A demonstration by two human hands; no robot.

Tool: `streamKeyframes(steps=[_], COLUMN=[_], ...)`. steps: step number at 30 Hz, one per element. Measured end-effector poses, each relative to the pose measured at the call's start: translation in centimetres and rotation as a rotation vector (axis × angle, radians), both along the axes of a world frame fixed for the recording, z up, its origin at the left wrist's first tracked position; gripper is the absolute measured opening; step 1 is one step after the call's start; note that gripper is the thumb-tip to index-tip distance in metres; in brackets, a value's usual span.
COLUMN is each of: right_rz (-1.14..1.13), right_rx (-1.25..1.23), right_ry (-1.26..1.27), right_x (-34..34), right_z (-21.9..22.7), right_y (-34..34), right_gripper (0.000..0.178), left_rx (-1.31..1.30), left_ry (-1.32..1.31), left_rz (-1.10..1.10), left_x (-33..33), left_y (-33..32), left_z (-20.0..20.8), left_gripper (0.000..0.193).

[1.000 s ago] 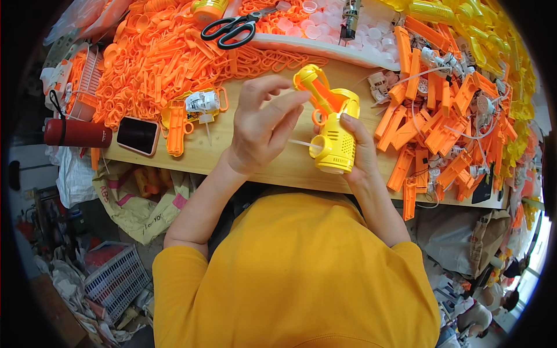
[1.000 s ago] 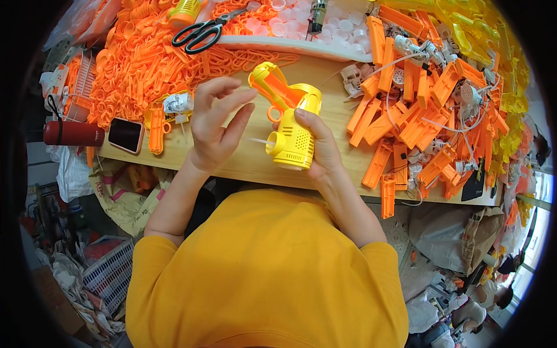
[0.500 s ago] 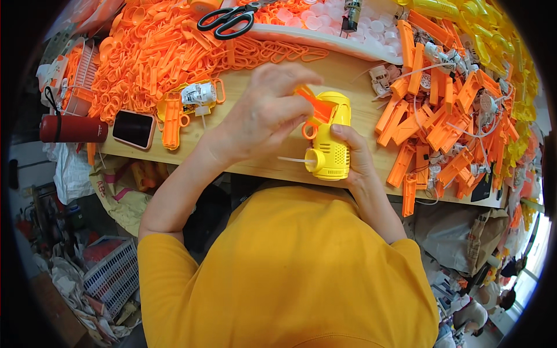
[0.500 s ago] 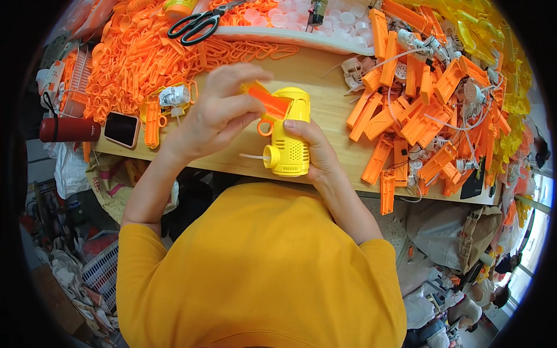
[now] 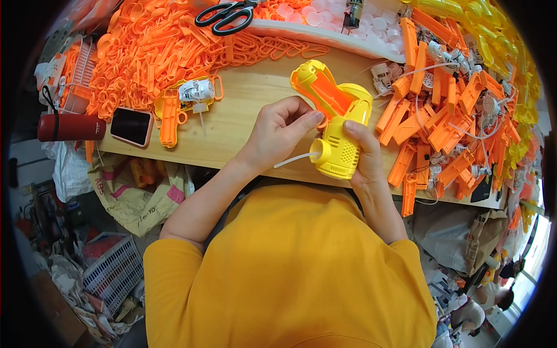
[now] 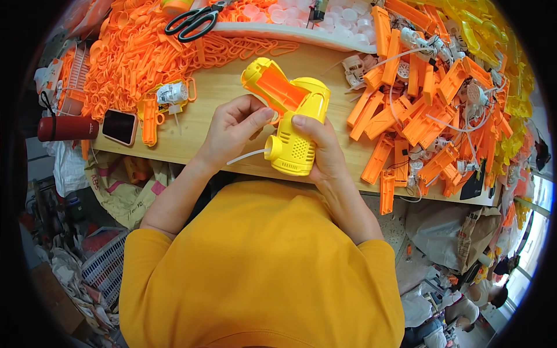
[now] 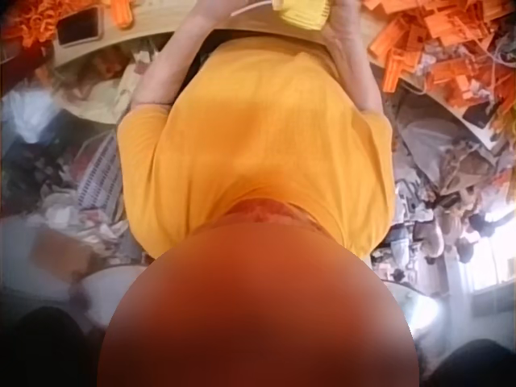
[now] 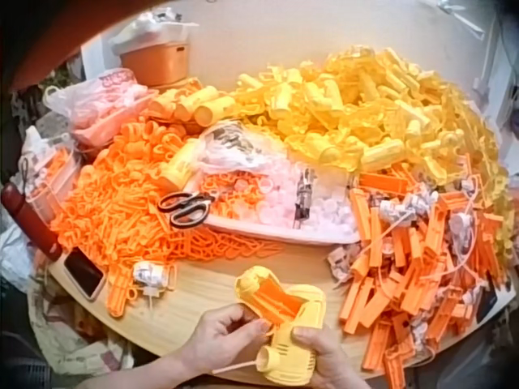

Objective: Manually assembling various plastic components of toy guns at a workbench.

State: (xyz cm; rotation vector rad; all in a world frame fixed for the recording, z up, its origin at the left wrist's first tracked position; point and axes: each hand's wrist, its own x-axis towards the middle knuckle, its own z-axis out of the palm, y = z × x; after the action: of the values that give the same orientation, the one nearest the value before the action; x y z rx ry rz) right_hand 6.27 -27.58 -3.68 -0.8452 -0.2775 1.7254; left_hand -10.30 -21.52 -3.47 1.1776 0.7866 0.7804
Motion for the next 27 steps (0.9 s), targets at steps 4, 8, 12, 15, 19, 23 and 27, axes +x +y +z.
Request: streamKeyframes(steps=[4,8,12,15,19,23,27], right_rz=[-0.044,-0.08,-0.043,-0.102,-0.007,0.128,0.112], right_rx=[0.039,0.051,0.127,0.054,-0.106,-0.156,-0.147], right_ry=[-0.092,-0.112,-0.146,-0.092,0.023,0.425,0.393], right_x=[0.1,-0.1,-0.6,-0.7,0.2,0.1,-1.2], right_z=[-0.4,-0.3,2.0,0.5,0.3,-2.3,-1.2], right_y=[0.1,0.2,0.1,0.2,0.7,0.4,0.0], right_gripper=[0.053,0.054,0.054,0.051,0.05,0.06,0.065], left_rx=[0.019,0.127,0.107,0.099,0.315,0.907,0.788], left_ry=[0.006,0.007,-0.095,-0.038,0.129,0.148,0.031], left_rz=[-0.02,0.036,0.028,0.043,0.069,0.44,0.377], left_x=[0.5,1.1,0.5,1.1,0.6,-0.3,0.5], left_y=[-0.5,-0.7,-1.1,-1.2,-0.4,3.1,4.5], left_z=[0.2,0.7,1.7,0.5,1.4,1.8,2.1], left_gripper=[0.014,0.013,0.014,0.015,0.015,0.017,0.038])
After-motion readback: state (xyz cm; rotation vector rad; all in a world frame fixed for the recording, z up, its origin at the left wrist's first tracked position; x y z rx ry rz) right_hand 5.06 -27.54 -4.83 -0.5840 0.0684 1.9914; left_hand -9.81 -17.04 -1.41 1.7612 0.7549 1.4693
